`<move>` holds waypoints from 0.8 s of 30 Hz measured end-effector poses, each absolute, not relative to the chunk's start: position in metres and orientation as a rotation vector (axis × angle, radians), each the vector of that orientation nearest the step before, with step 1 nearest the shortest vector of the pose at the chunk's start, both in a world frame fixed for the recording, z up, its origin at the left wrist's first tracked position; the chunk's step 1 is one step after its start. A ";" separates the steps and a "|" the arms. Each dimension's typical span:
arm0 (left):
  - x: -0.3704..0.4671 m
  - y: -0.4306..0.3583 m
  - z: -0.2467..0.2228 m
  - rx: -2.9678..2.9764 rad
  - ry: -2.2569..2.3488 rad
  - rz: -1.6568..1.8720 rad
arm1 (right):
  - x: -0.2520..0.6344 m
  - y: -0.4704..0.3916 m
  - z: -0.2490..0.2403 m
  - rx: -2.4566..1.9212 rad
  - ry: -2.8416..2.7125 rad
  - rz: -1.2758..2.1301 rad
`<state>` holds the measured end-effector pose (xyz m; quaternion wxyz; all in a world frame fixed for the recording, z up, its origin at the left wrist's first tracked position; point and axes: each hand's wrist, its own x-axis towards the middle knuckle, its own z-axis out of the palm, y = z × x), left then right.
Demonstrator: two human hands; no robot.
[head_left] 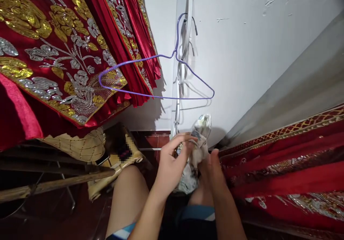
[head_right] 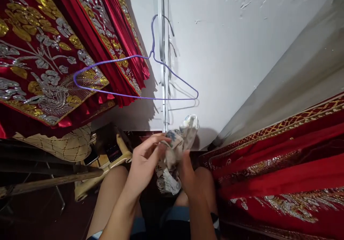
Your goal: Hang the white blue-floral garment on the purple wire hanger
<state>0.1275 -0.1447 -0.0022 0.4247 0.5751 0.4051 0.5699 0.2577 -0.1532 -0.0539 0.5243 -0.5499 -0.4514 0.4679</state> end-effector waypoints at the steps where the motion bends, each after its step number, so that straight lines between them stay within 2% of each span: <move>1: 0.127 -0.146 0.000 1.564 1.054 1.352 | 0.260 -0.151 -0.051 -1.219 -1.087 1.201; 5: 0.111 -0.139 0.002 1.813 1.136 1.151 | 0.274 -0.141 -0.030 -0.889 -1.327 1.559; 8: 0.092 -0.129 -0.006 1.873 0.890 0.906 | 0.284 -0.133 -0.001 -0.931 -1.661 1.573; 11: 0.072 -0.120 -0.016 1.972 0.823 0.595 | 0.292 -0.122 0.030 -0.999 -1.897 1.317; 14: 0.046 -0.114 -0.015 2.176 1.099 0.420 | 0.297 -0.097 0.047 -1.119 -1.811 0.918; 19: -0.012 -0.099 0.011 2.498 1.665 0.196 | 0.298 -0.022 0.041 -1.093 -1.681 0.658; 21: -0.034 -0.092 0.023 2.486 1.858 0.229 | 0.297 0.002 0.035 -1.083 -1.717 0.590; 24: -0.051 -0.082 0.040 2.437 1.941 0.514 | 0.298 0.012 0.030 -1.108 -1.754 0.564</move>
